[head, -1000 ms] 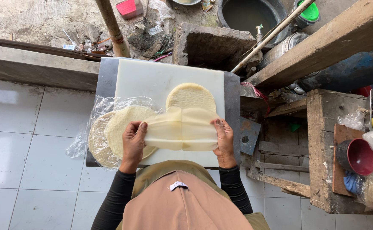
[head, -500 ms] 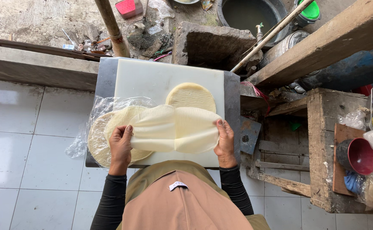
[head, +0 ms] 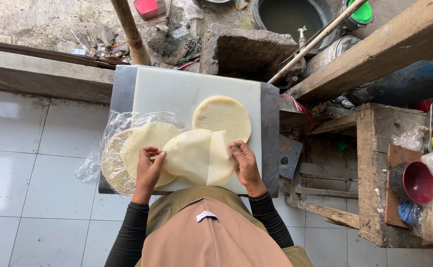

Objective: The person separates thin round pastry sheets from a stack and places them onto another stack on a white cutting board by hand.

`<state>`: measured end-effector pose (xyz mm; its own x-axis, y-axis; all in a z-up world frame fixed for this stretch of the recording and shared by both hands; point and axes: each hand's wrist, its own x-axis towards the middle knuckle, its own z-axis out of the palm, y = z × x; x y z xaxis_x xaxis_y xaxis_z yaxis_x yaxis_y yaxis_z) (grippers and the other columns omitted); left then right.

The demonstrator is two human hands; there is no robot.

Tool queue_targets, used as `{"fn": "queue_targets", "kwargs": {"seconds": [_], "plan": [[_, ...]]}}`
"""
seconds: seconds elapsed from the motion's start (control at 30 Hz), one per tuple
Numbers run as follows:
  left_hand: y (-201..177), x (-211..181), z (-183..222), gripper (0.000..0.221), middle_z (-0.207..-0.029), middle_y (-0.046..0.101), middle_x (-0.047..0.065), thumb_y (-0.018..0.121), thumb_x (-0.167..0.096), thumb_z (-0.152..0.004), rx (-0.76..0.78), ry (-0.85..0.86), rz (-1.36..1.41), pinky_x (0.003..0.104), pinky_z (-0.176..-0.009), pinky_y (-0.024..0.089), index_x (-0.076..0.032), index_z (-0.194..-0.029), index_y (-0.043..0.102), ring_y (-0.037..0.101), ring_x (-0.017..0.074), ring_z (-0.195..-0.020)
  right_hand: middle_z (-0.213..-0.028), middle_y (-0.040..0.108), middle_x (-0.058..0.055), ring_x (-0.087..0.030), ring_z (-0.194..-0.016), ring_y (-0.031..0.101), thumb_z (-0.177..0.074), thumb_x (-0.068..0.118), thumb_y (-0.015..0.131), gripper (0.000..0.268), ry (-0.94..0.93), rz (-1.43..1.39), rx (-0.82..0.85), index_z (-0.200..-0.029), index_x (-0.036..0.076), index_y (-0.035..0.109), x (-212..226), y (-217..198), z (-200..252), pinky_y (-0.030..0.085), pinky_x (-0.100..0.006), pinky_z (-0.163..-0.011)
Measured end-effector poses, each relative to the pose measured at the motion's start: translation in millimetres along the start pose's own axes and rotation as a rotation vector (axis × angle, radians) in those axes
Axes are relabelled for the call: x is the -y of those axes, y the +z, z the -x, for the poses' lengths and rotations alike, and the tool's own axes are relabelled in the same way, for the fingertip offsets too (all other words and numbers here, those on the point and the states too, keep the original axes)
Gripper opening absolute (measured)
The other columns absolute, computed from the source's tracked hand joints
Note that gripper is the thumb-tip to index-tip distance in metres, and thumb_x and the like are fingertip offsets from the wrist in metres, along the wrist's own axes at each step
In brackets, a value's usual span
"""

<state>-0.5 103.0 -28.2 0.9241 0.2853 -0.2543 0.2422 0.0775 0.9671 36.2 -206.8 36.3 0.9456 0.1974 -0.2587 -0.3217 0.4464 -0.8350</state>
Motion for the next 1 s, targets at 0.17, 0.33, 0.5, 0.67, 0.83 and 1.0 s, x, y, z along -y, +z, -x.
{"fn": "queue_targets", "kwargs": {"seconds": [0.17, 0.33, 0.5, 0.67, 0.83, 1.0], "plan": [[17.1, -51.9, -10.9, 0.044, -0.142, 0.055, 0.017, 0.077, -0.03, -0.099, 0.034, 0.618, -0.67, 0.046, -0.103, 0.049, -0.007, -0.133, 0.061, 0.056, 0.0357, -0.129, -0.096, 0.059, 0.0, -0.006, -0.084, 0.051, -0.109, 0.009, 0.06, 0.008, -0.104, 0.477, 0.439, -0.108, 0.004, 0.067, 30.1, 15.3, 16.6, 0.044, -0.021, -0.074], [43.3, -78.8, -21.5, 0.067, -0.128, 0.064, 0.013, 0.08, -0.042, -0.082, 0.391, 0.508, -0.613, 0.047, -0.099, 0.048, -0.007, -0.135, 0.058, 0.057, 0.034, -0.116, -0.1, 0.06, -0.002, -0.009, -0.092, 0.058, -0.106, 0.003, 0.059, 0.007, -0.207, 0.47, 0.648, -0.109, 0.003, 0.065, 51.0, 27.8, 20.4, 0.048, -0.023, -0.082], [42.0, -66.9, -16.3, 0.049, -0.102, 0.07, 0.013, 0.082, -0.041, -0.086, 0.389, 0.427, -0.641, 0.039, -0.077, 0.053, -0.003, -0.11, 0.064, 0.065, 0.0285, -0.09, -0.103, 0.063, -0.003, -0.011, -0.09, 0.063, -0.105, 0.003, 0.055, 0.009, -0.226, 0.408, 0.453, -0.106, 0.003, 0.064, 49.6, 5.6, 27.5, 0.052, -0.025, -0.08], [46.5, -57.8, -1.6, 0.026, -0.079, 0.074, 0.009, 0.075, -0.027, -0.094, 0.355, 0.211, -0.26, 0.026, -0.064, 0.052, -0.002, -0.098, 0.069, 0.061, 0.0106, -0.073, -0.096, 0.063, -0.003, -0.009, -0.087, 0.059, -0.107, 0.017, 0.064, 0.015, -0.169, 0.464, 0.267, -0.107, 0.002, 0.065, 39.0, -17.7, 35.5, 0.05, -0.024, -0.079], [52.4, -80.7, 13.4, 0.02, -0.08, 0.078, 0.009, 0.072, -0.021, -0.095, 0.377, 0.238, -0.297, 0.025, -0.062, 0.054, -0.003, -0.102, 0.071, 0.069, 0.0064, -0.071, -0.107, 0.066, -0.003, -0.01, -0.099, 0.062, -0.095, 0.034, 0.075, 0.044, -0.184, 0.692, 0.262, -0.121, 0.003, 0.059, 33.0, -0.9, 33.5, 0.052, -0.027, -0.09], [66.5, -98.0, 28.3, 0.02, -0.082, 0.078, 0.009, 0.073, -0.021, -0.094, 0.447, 0.238, -0.334, 0.026, -0.059, 0.053, -0.003, -0.102, 0.072, 0.066, 0.0094, -0.067, -0.113, 0.068, -0.004, -0.012, -0.099, 0.065, -0.089, 0.032, 0.083, 0.05, -0.339, 0.958, 0.192, -0.124, 0.004, 0.06, 17.4, 26.9, 28.3, 0.053, -0.028, -0.082]]}}
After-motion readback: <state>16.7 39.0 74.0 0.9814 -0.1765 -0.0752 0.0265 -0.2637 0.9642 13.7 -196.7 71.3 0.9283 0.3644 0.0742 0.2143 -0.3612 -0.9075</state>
